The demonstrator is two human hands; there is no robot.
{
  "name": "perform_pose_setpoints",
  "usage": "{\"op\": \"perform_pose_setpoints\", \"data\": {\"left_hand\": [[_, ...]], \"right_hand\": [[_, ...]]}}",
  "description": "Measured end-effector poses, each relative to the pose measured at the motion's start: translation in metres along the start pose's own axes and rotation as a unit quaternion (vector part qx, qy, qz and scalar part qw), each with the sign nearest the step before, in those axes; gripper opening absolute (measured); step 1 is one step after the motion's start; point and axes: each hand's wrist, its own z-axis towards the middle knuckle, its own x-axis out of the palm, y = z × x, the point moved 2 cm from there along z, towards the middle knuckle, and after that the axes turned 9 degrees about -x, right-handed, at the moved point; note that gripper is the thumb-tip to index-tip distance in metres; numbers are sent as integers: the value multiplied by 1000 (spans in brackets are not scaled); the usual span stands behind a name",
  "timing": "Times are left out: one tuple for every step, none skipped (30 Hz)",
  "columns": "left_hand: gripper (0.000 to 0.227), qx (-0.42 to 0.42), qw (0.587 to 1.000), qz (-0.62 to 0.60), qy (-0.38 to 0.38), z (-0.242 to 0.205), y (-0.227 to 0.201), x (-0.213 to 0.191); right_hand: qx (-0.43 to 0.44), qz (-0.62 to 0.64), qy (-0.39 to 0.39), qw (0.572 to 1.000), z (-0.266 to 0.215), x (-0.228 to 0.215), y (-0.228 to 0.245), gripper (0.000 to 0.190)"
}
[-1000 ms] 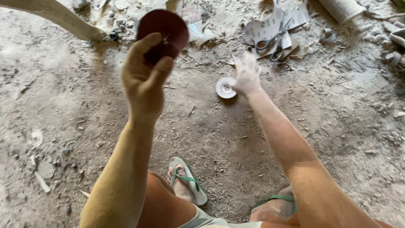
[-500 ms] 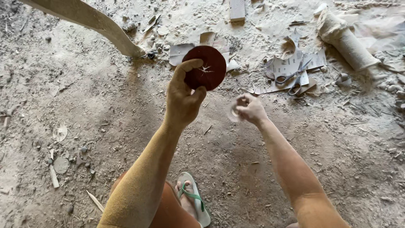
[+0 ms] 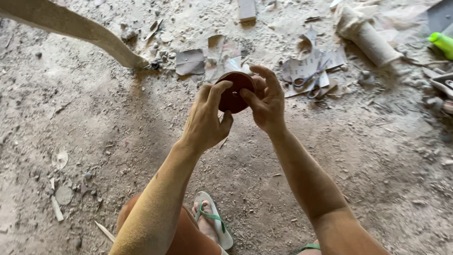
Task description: The person cuts a circular sanding disc from a sheet of sandpaper using scissors, then attaches it to an angle grinder. They proceed to sand the edges and surface of a wooden door frame.
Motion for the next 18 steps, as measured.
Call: {"op": "perform_pose_setpoints", "data": {"left_hand": [[72,20,999,19,-36,-5,-2,4],[73,57,994,40,-80,2,-4,4],[72,73,993,9,-92,7,-5,6],[71,83,992,-28,-91,2,-6,8],[71,92,990,-64,-89,7,-4,11],[70,43,994,-70,-67,4,1,16],[70,-6,996,-72,-44,4,6,20],[70,-55,996,-71,-8,3,8,26],[69,-34,998,-29,-38,6,6,29],[67,-9,998,13,-63,5,1,32],[64,-47,997,-52,-34,-3,-7,38],[62,-81,990,-112,-14,-5,-14,43],[59,-118,978,-169,6,-6,-23,49],[59,-132,964,-228,34,-9,-33,57],[58,-150,945,-284,62,-13,-43,66],[58,-183,923,-330,78,-27,-53,68],[54,-183,903,-368,123,-40,-66,72],[52,-178,883,-410,144,-49,-80,81]], "right_hand": [[15,-22,-8,1000,-4,1,5,46],[12,-45,-16,999,0,2,11,48],[10,-67,-25,997,8,1,16,51],[21,-128,-2,992,11,2,21,50],[34,-188,19,981,17,5,22,50],[25,-192,22,981,14,11,23,48],[15,-197,25,980,19,16,20,47],[20,-228,11,973,17,21,19,47],[26,-259,-2,966,16,23,20,47],[85,-241,-7,967,14,25,20,47],[143,-219,-13,965,7,24,23,47],[194,-221,-20,956,3,21,28,46],[244,-219,-27,944,-5,18,35,44],[298,-212,-38,930,-17,12,43,43],[322,-229,-47,917,-25,1,51,39],[351,-236,-42,905,-38,-6,58,36],[381,-241,-35,892,-52,-8,66,34],[359,-291,-21,887,-67,-11,79,33]]}}
